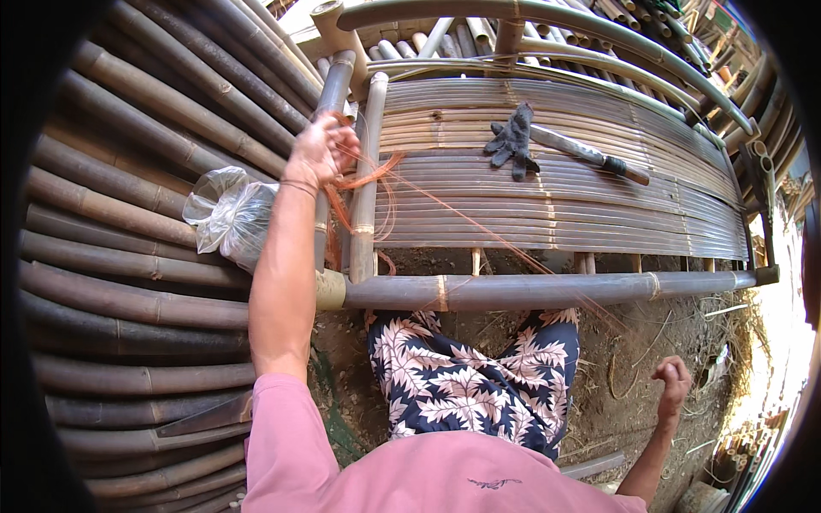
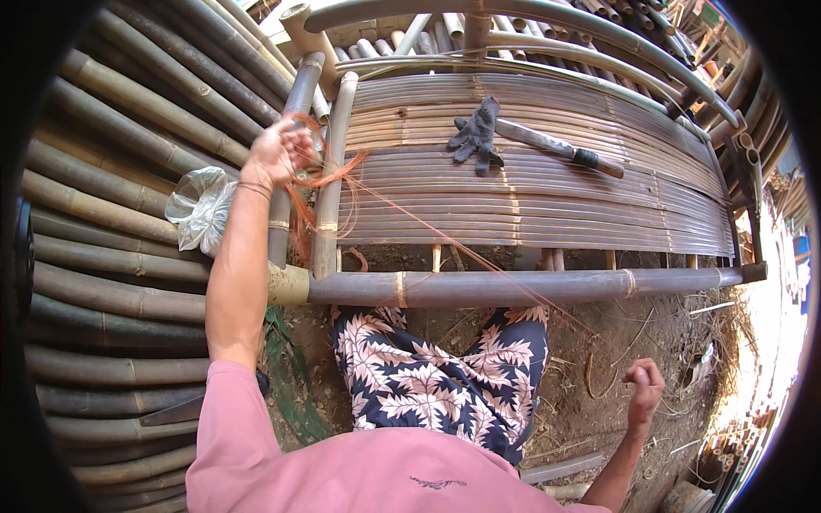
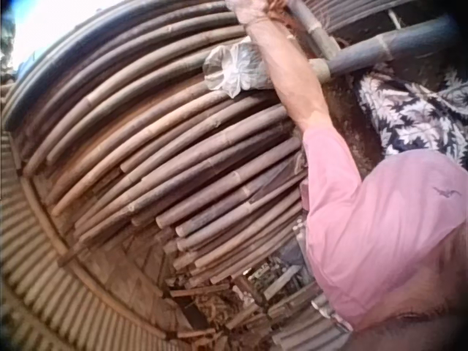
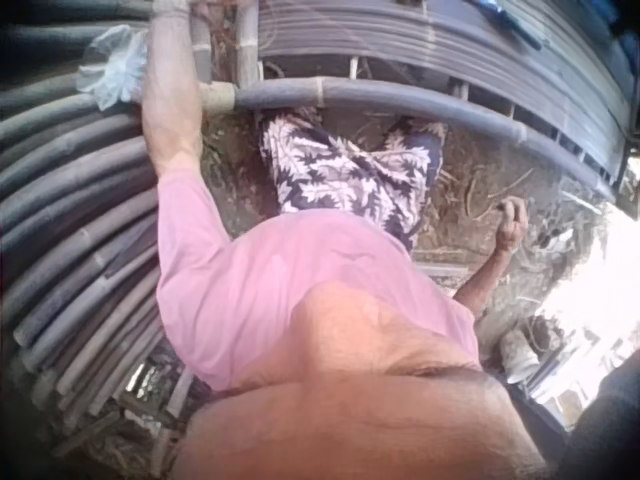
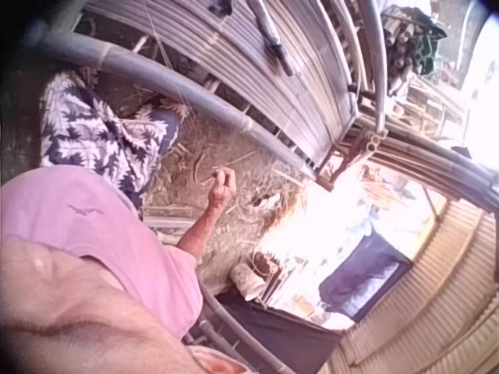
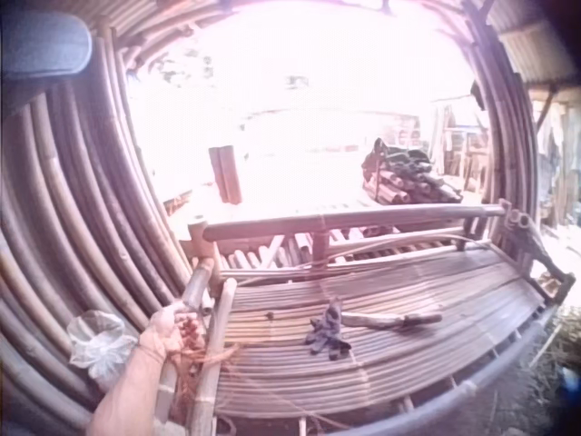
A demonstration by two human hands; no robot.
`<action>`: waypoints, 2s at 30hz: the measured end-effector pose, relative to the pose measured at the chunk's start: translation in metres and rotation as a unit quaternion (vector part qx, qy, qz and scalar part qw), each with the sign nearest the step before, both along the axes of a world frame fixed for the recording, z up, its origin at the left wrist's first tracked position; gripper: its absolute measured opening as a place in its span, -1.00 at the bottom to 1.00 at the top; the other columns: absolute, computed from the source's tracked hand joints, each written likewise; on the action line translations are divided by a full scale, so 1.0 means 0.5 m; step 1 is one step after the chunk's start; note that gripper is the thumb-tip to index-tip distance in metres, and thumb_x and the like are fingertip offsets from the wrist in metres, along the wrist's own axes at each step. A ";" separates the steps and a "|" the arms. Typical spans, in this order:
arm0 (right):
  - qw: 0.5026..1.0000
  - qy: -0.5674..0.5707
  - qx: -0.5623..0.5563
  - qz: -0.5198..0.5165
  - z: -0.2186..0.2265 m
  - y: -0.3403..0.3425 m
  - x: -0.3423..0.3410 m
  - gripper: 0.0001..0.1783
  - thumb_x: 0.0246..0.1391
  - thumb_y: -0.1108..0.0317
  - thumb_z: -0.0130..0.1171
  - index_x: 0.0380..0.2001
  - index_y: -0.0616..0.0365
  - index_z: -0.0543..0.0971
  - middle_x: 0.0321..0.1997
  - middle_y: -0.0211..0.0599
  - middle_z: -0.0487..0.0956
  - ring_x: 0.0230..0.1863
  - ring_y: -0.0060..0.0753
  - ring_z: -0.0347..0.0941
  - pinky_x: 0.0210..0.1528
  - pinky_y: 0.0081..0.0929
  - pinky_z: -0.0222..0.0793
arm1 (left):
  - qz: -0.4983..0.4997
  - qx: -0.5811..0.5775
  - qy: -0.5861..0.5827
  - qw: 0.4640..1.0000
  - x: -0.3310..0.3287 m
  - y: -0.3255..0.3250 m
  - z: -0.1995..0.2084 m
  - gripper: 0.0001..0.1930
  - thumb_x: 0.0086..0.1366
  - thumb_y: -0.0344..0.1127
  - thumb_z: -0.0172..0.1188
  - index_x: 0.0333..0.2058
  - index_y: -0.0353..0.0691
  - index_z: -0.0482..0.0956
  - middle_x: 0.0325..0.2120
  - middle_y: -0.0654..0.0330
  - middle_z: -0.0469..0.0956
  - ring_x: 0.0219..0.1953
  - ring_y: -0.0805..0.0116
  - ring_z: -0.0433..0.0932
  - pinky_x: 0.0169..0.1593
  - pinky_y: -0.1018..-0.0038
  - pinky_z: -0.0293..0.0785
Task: The person uses a knife to split and trim thin bamboo strips, then inserts them into a large bamboo frame. They arrange the strips by hand and secure them using a red string tied around the frame's crossbars.
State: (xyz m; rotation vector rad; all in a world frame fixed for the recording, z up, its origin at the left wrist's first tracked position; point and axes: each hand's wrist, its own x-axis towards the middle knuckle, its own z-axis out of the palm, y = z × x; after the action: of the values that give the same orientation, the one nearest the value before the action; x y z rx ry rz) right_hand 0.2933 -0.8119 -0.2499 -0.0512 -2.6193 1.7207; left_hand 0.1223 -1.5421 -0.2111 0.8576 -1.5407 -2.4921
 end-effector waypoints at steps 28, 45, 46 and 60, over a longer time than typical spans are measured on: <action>0.915 -0.236 -0.215 -0.245 0.020 0.011 0.035 -0.79 0.18 0.18 0.09 -0.51 -0.05 0.46 -0.46 -0.46 0.55 -0.48 -0.43 0.49 -0.37 -0.38 0.47 | -0.125 -0.153 0.192 0.961 0.232 -0.055 -0.379 -0.54 0.22 -0.14 0.32 0.00 -0.32 0.55 -0.13 0.13 0.61 -0.08 0.34 0.55 -0.02 0.42 0.50; 0.878 -0.085 -0.407 -0.237 0.039 0.243 -0.081 -0.71 0.37 0.22 -0.08 -0.46 0.03 0.44 -0.69 -0.62 0.30 -0.67 -0.74 0.21 -0.61 -0.66 0.30 | -0.049 -0.695 -0.434 0.571 0.716 -0.343 -0.403 -0.66 0.26 0.00 0.21 -0.36 -0.20 0.54 -0.43 -0.16 0.61 -0.26 -0.26 0.58 -0.22 -0.04 0.46; 0.874 -0.055 -0.338 -0.345 0.040 0.274 -0.065 -0.71 0.42 0.25 -0.16 -0.47 -0.07 0.34 -0.69 -0.67 0.09 -0.73 -0.79 -0.03 -0.69 -0.77 0.08 | -0.038 -0.665 -0.470 0.580 0.735 -0.349 -0.405 -0.67 0.24 -0.01 0.24 -0.32 -0.19 0.58 -0.39 -0.18 0.61 -0.22 -0.22 0.58 -0.17 -0.02 0.47; 0.608 -0.227 0.568 -0.507 0.064 0.788 0.346 -0.52 0.27 0.03 0.03 0.06 0.20 0.44 -0.23 -0.15 0.55 -0.30 -0.35 0.46 -0.25 -0.37 0.38 | 0.050 -0.812 -0.321 0.484 0.742 -0.106 -0.196 -0.65 0.18 -0.15 0.28 -0.22 -0.36 0.59 -0.37 -0.10 0.66 -0.30 -0.10 0.63 -0.07 0.12 0.52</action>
State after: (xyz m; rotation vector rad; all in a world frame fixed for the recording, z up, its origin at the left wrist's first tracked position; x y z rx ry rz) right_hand 0.4662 -0.4181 -0.2177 -1.6431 -2.4001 -0.4328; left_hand 0.4932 -1.5949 -0.3090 1.1249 -2.6381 0.3108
